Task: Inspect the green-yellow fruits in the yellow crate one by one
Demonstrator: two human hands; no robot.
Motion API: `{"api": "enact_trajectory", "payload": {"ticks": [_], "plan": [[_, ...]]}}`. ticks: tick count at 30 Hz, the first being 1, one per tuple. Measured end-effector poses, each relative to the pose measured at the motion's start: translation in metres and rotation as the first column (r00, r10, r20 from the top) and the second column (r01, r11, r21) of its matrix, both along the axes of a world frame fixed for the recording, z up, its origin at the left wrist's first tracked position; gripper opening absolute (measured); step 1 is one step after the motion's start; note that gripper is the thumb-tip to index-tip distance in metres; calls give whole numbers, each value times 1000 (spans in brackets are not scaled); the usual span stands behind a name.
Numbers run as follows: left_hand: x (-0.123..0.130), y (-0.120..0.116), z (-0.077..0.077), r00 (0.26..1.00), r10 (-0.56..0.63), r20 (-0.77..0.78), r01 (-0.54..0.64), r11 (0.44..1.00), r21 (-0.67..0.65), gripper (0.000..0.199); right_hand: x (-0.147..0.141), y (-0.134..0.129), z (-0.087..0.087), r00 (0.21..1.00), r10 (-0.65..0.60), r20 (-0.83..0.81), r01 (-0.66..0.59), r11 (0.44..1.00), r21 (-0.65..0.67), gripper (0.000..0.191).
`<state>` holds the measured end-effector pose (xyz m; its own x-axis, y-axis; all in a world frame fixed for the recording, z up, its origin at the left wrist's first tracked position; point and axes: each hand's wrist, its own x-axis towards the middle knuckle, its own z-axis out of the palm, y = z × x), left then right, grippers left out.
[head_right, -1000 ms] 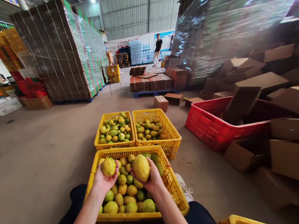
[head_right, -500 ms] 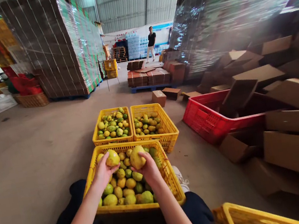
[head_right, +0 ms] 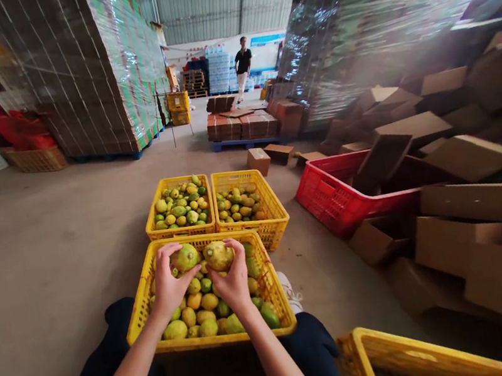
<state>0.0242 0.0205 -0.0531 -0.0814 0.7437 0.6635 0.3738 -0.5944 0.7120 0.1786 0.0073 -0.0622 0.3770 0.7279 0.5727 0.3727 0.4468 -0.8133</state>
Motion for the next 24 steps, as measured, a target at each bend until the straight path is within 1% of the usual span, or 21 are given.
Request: {"api": "enact_trajectory", "payload": {"ticks": [2,3,5,6,7,8,9,10,11,12,13,14,15,16,17,18,19,21,23,24], "plan": [[0,-1,0,1000,-17,2,17,1000,-2,42,0,-2,4,992,78,-103,-86,993,-80,55],[0,-1,1,999,-31,19,32,999,-31,42,0,-2,6,976,120,-182,-144,982,-123,57],[-1,-1,3,992,-77,98,93,982,-165,46,0,-3,11,908,173,-382,-265,943,-203,57],[-2,-1,4,981,-108,162,149,953,-264,48,1,-4,13,852,184,-490,-333,913,-236,54],[-2,-1,5,960,-133,246,219,903,-369,50,1,-4,16,783,189,-593,-409,875,-260,50],[-2,0,6,927,-136,349,298,833,-466,49,2,-3,17,704,185,-686,-483,833,-271,45],[-2,1,7,879,-113,463,382,748,-543,47,2,-3,19,624,176,-761,-552,789,-270,41],[-1,1,9,817,-61,573,465,657,-593,43,3,-2,20,552,169,-817,-610,749,-257,39],[0,2,11,744,6,668,547,568,-614,39,3,-1,21,492,166,-854,-658,714,-240,39],[1,2,13,664,77,744,625,490,-608,37,4,0,22,447,167,-879,-694,685,-222,39],[2,2,16,584,141,799,693,426,-581,35,5,0,23,411,170,-895,-720,663,-205,39],[3,2,19,510,190,839,749,381,-542,35,6,1,23,380,175,-908,-738,649,-184,39],[4,2,22,447,230,864,789,354,-502,33,7,1,23,351,175,-920,-749,643,-163,37],[4,2,25,395,265,880,812,347,-469,31,8,1,24,321,165,-933,-749,647,-144,34],[4,1,28,355,294,887,823,351,-446,29,10,1,24,290,144,-946,-746,654,-129,30],[4,1,31,329,320,888,826,359,-435,26,12,1,25,257,113,-960,-743,659,-122,26],[4,0,32,315,341,886,822,368,-434,23,13,1,26,228,75,-971,-742,659,-123,23],[4,1,33,310,371,876,811,378,-447,20,15,1,29,189,5,-982,-754,642,-142,20],[3,2,31,303,376,876,807,388,-446,25,16,1,30,176,-51,-983,-767,618,-169,20],[3,3,30,294,373,880,810,391,-437,28,15,1,30,171,-77,-982,-764,619,-182,20]]}}
